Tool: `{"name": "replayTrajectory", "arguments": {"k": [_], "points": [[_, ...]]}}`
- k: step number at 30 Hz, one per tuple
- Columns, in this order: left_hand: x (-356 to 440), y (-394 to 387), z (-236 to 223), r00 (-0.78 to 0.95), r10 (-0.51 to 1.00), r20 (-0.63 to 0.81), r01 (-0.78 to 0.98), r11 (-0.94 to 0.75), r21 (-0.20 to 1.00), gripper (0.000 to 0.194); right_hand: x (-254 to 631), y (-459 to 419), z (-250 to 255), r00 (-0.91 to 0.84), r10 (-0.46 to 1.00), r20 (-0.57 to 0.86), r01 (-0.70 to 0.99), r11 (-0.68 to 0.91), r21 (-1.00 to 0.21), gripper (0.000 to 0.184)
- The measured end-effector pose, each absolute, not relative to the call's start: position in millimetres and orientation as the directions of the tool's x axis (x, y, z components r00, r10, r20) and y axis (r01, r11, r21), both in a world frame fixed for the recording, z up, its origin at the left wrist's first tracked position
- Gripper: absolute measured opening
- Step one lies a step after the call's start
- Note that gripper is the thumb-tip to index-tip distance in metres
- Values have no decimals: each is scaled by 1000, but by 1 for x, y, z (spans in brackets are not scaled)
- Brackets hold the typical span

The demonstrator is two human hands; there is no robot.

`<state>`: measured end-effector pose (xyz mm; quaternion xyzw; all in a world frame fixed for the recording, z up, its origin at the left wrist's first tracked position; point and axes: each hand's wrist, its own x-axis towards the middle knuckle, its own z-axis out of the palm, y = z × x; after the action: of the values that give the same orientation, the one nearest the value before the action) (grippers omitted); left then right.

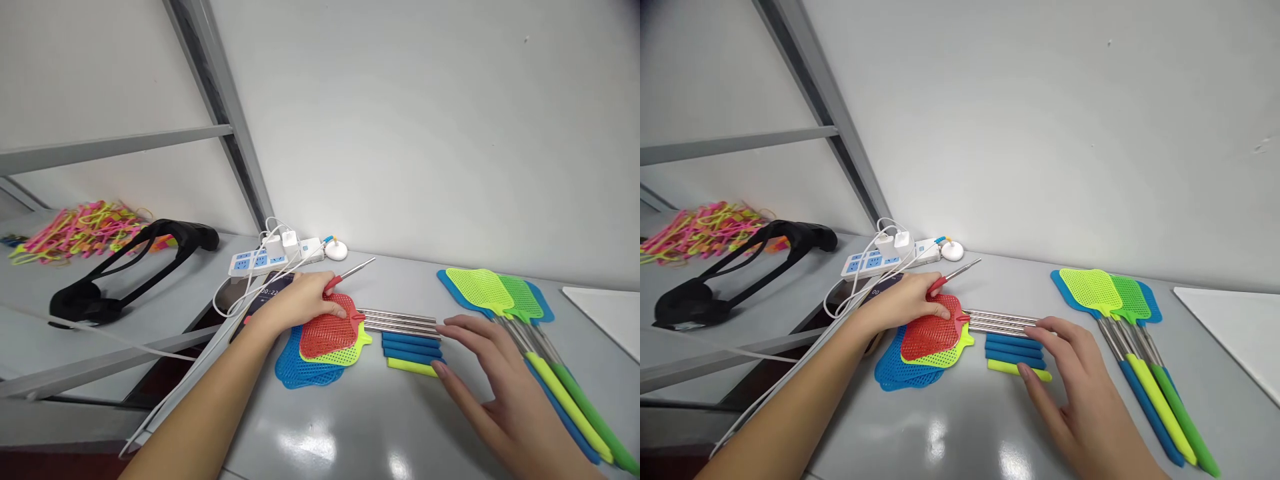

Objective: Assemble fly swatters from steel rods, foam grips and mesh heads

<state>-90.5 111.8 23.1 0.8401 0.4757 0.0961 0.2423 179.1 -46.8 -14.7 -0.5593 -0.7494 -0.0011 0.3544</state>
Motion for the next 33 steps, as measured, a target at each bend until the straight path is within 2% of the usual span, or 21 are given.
{"name": "replayTrajectory", "arguments": {"k": [2, 4, 6, 8, 11, 13, 17, 20, 23, 25, 27, 29, 33], "points": [[-93, 111, 30, 527, 848, -55, 732, -420, 536, 41, 179, -47, -14, -125, 836, 534, 834, 380, -400, 36], [-94, 109, 37, 524, 851, -36, 661, -381, 646, 39, 178, -47, -13, -126, 841, 525, 822, 386, -420, 36], [-91, 106, 42, 503, 864, 6, 501, -297, 813, 40, 177, -48, -12, -122, 861, 494, 803, 378, -461, 36], [-81, 99, 41, 431, 898, 83, 259, -211, 943, 43, 174, -50, -12, -128, 884, 449, 775, 372, -511, 38], [-54, 77, 27, 253, 955, 156, -54, -147, 988, 45, 167, -52, -12, -120, 908, 401, 703, 363, -612, 48], [-33, 57, 13, 212, 974, 74, -174, -37, 984, 46, 160, -52, -11, -89, 931, 353, 618, 330, -714, 51], [-7, 22, -15, 298, 947, -123, -179, 182, 967, 45, 154, -48, -6, -19, 986, 167, 379, 162, -911, 32], [-4, 10, -24, 394, 908, -144, -75, 188, 979, 43, 169, -42, -2, 169, 978, 121, 314, 63, -948, 28], [-8, 8, -25, 543, 822, -170, 22, 188, 982, 40, 197, -39, 1, 393, 875, 283, 469, 75, -880, 25], [-11, 8, -26, 618, 767, -171, 26, 198, 980, 43, 213, -38, 4, 422, 765, 487, 652, 117, -749, 18], [-12, 8, -27, 649, 747, -144, 19, 174, 985, 46, 223, -38, 6, 312, 666, 678, 801, 200, -564, 20], [-13, 10, -29, 655, 744, -129, 54, 125, 991, 47, 229, -36, 8, 157, 606, 780, 857, 309, -412, 33], [-13, 12, -31, 679, 718, -153, 173, 46, 984, 47, 233, -31, 9, 69, 532, 844, 848, 415, -330, 39]]}}
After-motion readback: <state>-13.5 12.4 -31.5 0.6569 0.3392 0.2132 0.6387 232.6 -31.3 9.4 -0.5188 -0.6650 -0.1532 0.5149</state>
